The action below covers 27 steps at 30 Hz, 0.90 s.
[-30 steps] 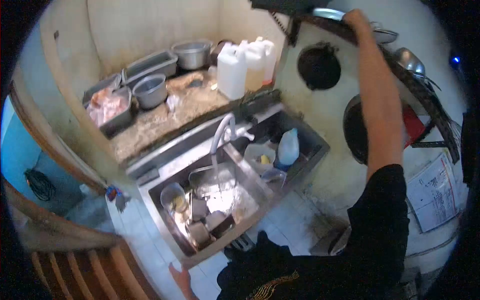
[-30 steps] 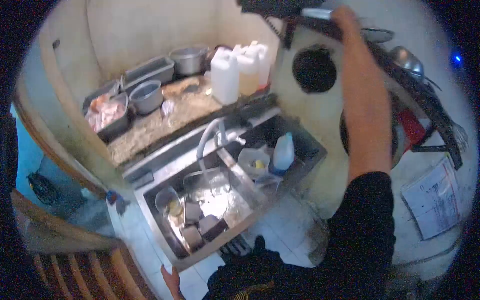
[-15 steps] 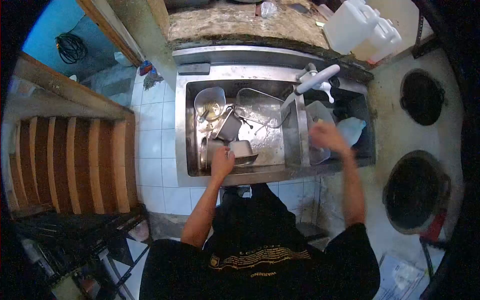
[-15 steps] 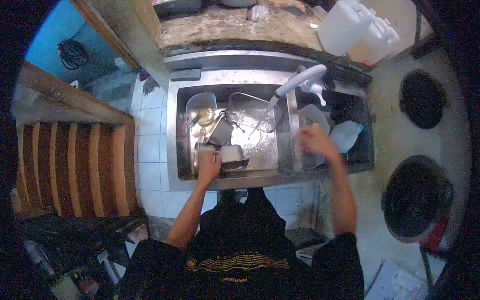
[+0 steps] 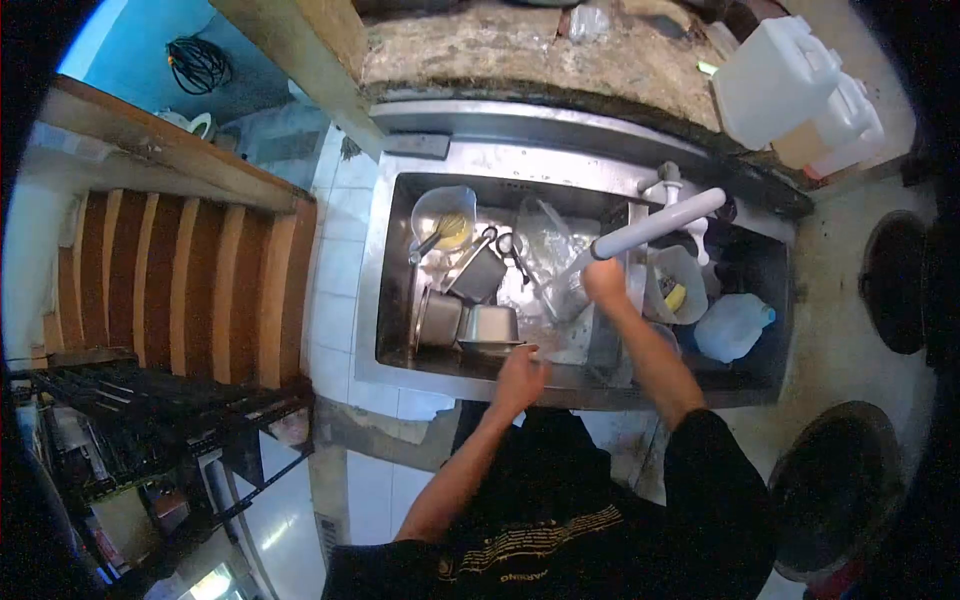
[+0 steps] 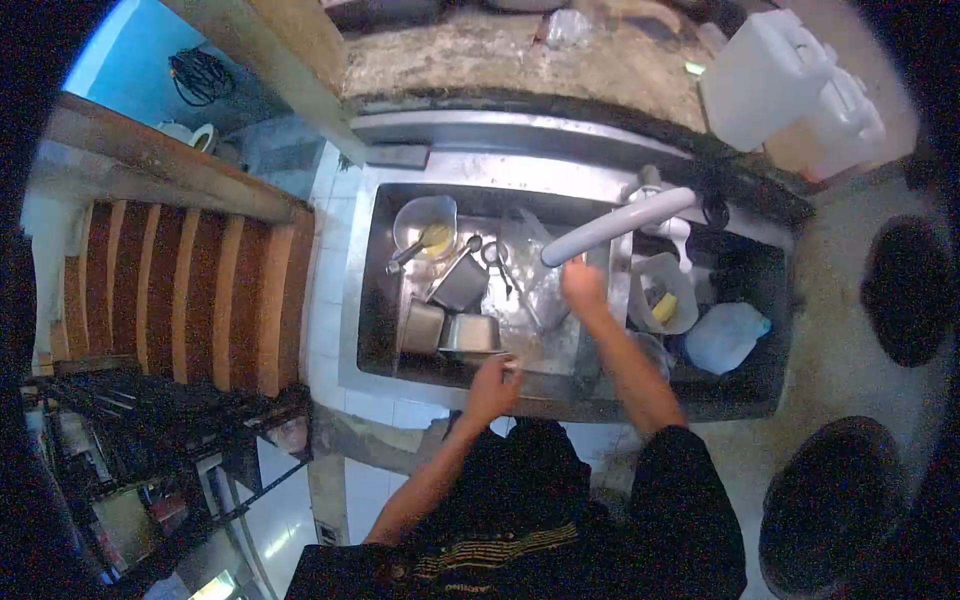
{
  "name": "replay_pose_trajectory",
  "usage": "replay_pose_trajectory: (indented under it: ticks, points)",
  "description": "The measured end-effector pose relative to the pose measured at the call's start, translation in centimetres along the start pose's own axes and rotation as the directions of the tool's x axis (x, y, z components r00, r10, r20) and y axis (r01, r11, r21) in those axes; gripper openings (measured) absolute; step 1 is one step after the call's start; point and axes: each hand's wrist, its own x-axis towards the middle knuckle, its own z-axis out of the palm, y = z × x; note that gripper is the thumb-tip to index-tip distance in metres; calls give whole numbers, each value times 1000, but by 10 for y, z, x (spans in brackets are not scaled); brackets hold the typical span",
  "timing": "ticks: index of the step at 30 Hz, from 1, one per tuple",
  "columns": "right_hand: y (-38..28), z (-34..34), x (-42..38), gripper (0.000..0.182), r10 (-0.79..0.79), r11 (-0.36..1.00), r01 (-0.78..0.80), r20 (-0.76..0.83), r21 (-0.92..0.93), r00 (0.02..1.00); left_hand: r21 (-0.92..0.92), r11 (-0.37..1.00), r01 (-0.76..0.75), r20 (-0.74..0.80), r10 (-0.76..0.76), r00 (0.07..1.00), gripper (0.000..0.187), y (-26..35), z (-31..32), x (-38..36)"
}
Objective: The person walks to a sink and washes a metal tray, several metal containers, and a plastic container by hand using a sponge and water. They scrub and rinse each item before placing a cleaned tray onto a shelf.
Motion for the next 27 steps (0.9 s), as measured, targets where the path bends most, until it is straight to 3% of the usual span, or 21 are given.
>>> replay_pose_trajectory:
  ticks: [2, 3, 6, 8, 9, 12, 13, 14, 15, 16, 17, 20, 22, 23, 24, 25, 27]
  points:
    - [-72, -105, -30, 24, 95, 995, -95, -34, -10, 995, 66, 959, -277, -106, 282, 953, 44, 10, 45, 22]
    - [-99, -138, -49, 25, 188, 982, -185, -82, 41, 979, -27, 962, -273, -87, 270, 959, 46, 28, 56, 23]
    - [-130, -179, -75, 35, 235, 961, -231, -7, 155, 972, -280, 922, -266, -81, 254, 964, 49, 90, 40, 38]
    - [-144, -185, -90, 44, 116, 908, -47, -141, 417, 983, -443, 869, -219, -122, 184, 975, 49, 111, 13, 28]
    - [-147, -188, -96, 49, 64, 850, 63, -222, 522, 973, -604, 770, -205, -139, 152, 979, 44, 111, 3, 37]
    - [-129, -123, -106, 55, 526, 713, -152, -379, 684, 761, -899, 430, -79, -100, -27, 995, 35, 142, -41, 39]
    - [-132, -128, -104, 56, 605, 407, -110, -178, 907, 776, -931, 346, -115, -116, 17, 993, 36, 149, -54, 40]
    - [-139, -140, -101, 58, 599, 41, -73, 34, 997, 800, -956, 255, -144, -134, 57, 989, 36, 154, -65, 39]
    - [-146, -153, -97, 60, 507, -331, -50, 223, 942, 833, -973, 159, -168, -155, 92, 984, 38, 156, -71, 40]
    - [-150, -161, -90, 62, 347, -655, -48, 358, 754, 867, -978, 121, -169, -157, 99, 983, 39, 146, -69, 49]
    - [-144, -144, -73, 74, 383, -638, -27, 348, 769, 855, -982, 84, -167, -158, 103, 982, 41, 125, -58, 65]
    - [-124, -98, -43, 77, 577, -283, -118, 267, 952, 772, -996, -67, -52, -49, -32, 998, 43, 70, -30, 91]
    - [-129, -125, -49, 76, 568, -185, -321, 368, 929, 736, -994, -112, 15, 31, -142, 989, 43, 59, -29, 93]
    - [-129, -139, -44, 76, 569, -131, -410, 407, 903, 714, -994, -101, 41, 53, -115, 992, 43, 64, -35, 86]
    - [-125, -139, -48, 75, 694, 360, -363, 13, 859, 719, -1000, -5, 29, 29, -53, 998, 41, 82, -47, 76]
    - [-120, -136, -60, 73, 596, 756, -335, -379, 562, 708, -996, 88, 15, 16, 3, 1000, 40, 108, -64, 60]
    - [-124, -164, -56, 69, 380, 887, -144, -515, 439, 769, -972, 233, 19, 32, 55, 998, 28, 142, -78, 61]
